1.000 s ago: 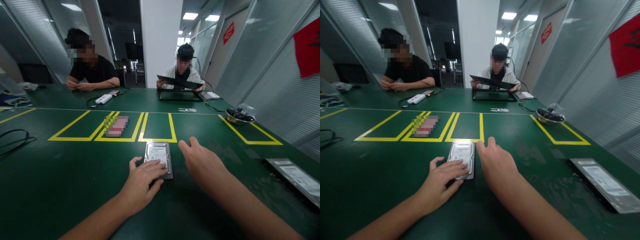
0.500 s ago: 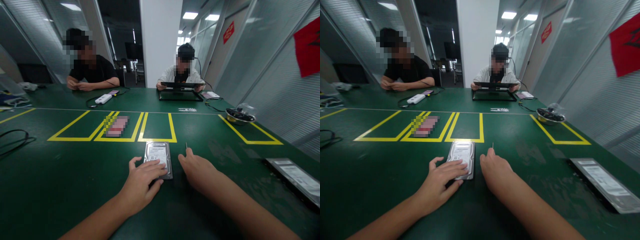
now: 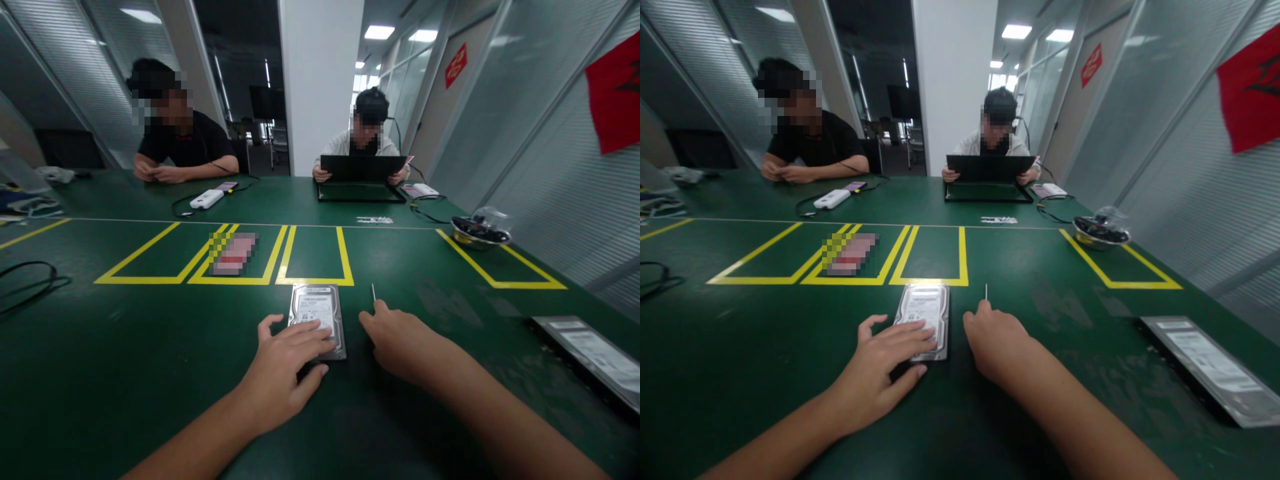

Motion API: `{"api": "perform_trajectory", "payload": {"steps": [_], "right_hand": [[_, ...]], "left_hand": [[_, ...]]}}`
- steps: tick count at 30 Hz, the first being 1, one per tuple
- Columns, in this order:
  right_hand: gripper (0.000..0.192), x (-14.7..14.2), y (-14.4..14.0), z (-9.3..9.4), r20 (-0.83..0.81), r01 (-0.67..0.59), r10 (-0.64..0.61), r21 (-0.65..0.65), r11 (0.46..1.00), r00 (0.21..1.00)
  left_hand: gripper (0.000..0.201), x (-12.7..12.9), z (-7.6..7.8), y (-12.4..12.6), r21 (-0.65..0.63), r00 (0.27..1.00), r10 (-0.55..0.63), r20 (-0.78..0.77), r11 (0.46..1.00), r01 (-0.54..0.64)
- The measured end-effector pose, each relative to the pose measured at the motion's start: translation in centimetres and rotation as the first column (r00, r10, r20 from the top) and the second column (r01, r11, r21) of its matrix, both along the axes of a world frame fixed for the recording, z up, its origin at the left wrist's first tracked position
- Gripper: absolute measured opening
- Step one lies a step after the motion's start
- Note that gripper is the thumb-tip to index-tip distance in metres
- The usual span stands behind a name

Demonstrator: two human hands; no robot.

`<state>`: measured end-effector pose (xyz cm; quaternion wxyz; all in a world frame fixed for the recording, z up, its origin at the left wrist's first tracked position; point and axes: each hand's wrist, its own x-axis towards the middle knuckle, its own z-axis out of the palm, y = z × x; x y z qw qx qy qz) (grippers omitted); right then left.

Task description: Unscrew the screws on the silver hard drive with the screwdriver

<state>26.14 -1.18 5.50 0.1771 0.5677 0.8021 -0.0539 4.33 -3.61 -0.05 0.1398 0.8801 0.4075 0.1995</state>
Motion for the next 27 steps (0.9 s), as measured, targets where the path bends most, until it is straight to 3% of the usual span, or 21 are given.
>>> {"api": "perform_trajectory", "payload": {"steps": [6,9,12,15,18,21,27], "right_hand": [[0.033,-0.2,0.2,0.0,0.020,0.041,-0.041,-0.002,0.999,0.999],[0.032,0.0,0.4,0.0,0.021,0.061,-0.061,0.007,0.998,0.998],[0.029,0.2,0.7,0.0,0.020,0.087,-0.088,0.018,0.996,0.996],[0.026,0.3,0.9,-0.1,0.023,0.110,-0.111,0.034,0.993,0.994],[0.025,0.3,1.1,-0.3,0.024,0.124,-0.125,0.054,0.991,0.992],[0.025,0.3,1.2,-0.4,0.019,0.132,-0.134,0.076,0.988,0.991],[0.019,-0.4,1.3,0.0,-0.048,0.125,-0.118,0.174,0.977,0.992]], "left_hand": [[0.041,-0.7,0.7,0.2,-0.010,0.997,-0.072,-0.036,0.997,0.072],[0.055,-1.4,0.9,0.5,0.018,0.996,-0.075,-0.042,0.997,0.076],[0.067,-1.9,0.3,1.3,0.040,0.997,0.050,0.051,0.998,-0.052],[0.042,-2.5,-1.0,2.7,-0.014,0.930,0.294,0.219,0.954,-0.299],[0.038,-3.3,-2.4,4.3,-0.112,0.842,0.454,0.292,0.890,-0.441],[0.044,-3.8,-3.1,5.5,-0.142,0.860,0.473,0.191,0.880,-0.453],[0.065,-3.7,-2.5,6.5,-0.144,0.913,0.403,0.055,0.908,-0.392]]}}
